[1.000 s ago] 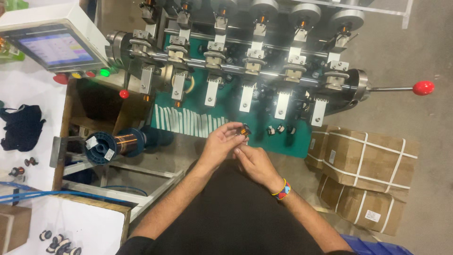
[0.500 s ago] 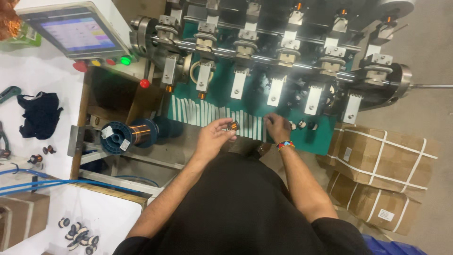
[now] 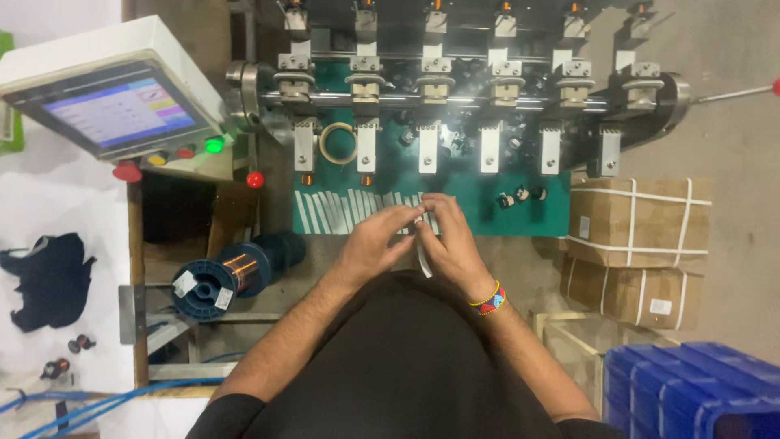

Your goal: The person places empty bobbins onto a multi-spindle coil winding machine, operates the machine, and removes finished wound coils, setting them on the work table. They also handle a spool of copper wire and arrange completed coils on the bench.

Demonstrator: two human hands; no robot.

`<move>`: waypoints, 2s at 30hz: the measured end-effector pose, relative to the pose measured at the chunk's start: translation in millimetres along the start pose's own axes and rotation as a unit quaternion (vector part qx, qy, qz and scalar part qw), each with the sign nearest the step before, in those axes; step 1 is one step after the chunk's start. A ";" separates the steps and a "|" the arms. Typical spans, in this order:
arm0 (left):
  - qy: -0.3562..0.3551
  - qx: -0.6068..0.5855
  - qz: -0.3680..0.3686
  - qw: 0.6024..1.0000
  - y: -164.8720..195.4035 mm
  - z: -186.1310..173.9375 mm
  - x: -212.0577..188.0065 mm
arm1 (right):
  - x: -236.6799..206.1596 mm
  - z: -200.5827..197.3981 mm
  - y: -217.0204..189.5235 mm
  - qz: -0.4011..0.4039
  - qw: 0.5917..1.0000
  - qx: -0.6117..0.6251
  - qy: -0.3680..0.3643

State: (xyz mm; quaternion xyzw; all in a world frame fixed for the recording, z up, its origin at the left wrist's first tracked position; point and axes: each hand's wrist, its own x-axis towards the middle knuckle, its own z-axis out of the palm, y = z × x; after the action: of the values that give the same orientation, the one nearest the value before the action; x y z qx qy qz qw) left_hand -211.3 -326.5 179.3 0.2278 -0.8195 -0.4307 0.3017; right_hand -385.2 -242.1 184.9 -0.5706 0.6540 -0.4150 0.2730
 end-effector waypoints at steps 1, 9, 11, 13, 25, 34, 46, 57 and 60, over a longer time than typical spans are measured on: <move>-0.015 0.003 0.005 1.000 -0.6 -2.2 0.6 | -6.8 1.7 0.2 0.006 1.000 -0.010 0.008; -0.082 -0.214 -0.231 0.945 -25.8 -5.9 -11.1 | -70.1 12.8 -7.4 0.274 0.941 0.196 -0.017; -0.124 -0.419 -0.312 0.844 -31.9 -4.3 -14.6 | -64.6 10.0 -9.7 0.170 0.983 0.045 0.044; -0.152 -0.538 -0.383 0.735 -34.9 -1.5 -17.3 | -54.1 5.6 -10.7 -0.012 0.987 -0.127 0.100; -0.067 0.001 -0.230 0.971 6.0 32.3 -0.8 | -16.9 -45.0 45.7 0.195 0.974 0.117 -0.022; 0.032 0.030 -0.235 0.971 23.5 104.3 22.5 | -0.1 -93.8 44.7 -0.059 0.992 -0.091 -0.063; 0.307 0.195 -0.317 0.876 -2.4 83.9 39.8 | -20.5 -74.8 221.7 0.078 0.934 -0.285 -0.198; 0.371 -0.001 -0.266 0.890 -60.5 -4.9 4.7 | -2.5 -42.8 152.4 0.081 0.973 -0.135 -0.168; 0.379 -0.199 -0.379 0.820 -102.8 7.7 -23.0 | 16.2 -10.6 115.9 0.012 0.986 -0.030 -0.165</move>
State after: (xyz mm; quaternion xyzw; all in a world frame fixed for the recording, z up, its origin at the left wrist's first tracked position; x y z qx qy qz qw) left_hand -188.6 -361.5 82.4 0.6005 -0.3858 -0.5448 0.4403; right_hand -457.5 -254.9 93.2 -0.6311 0.6190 -0.2921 0.3650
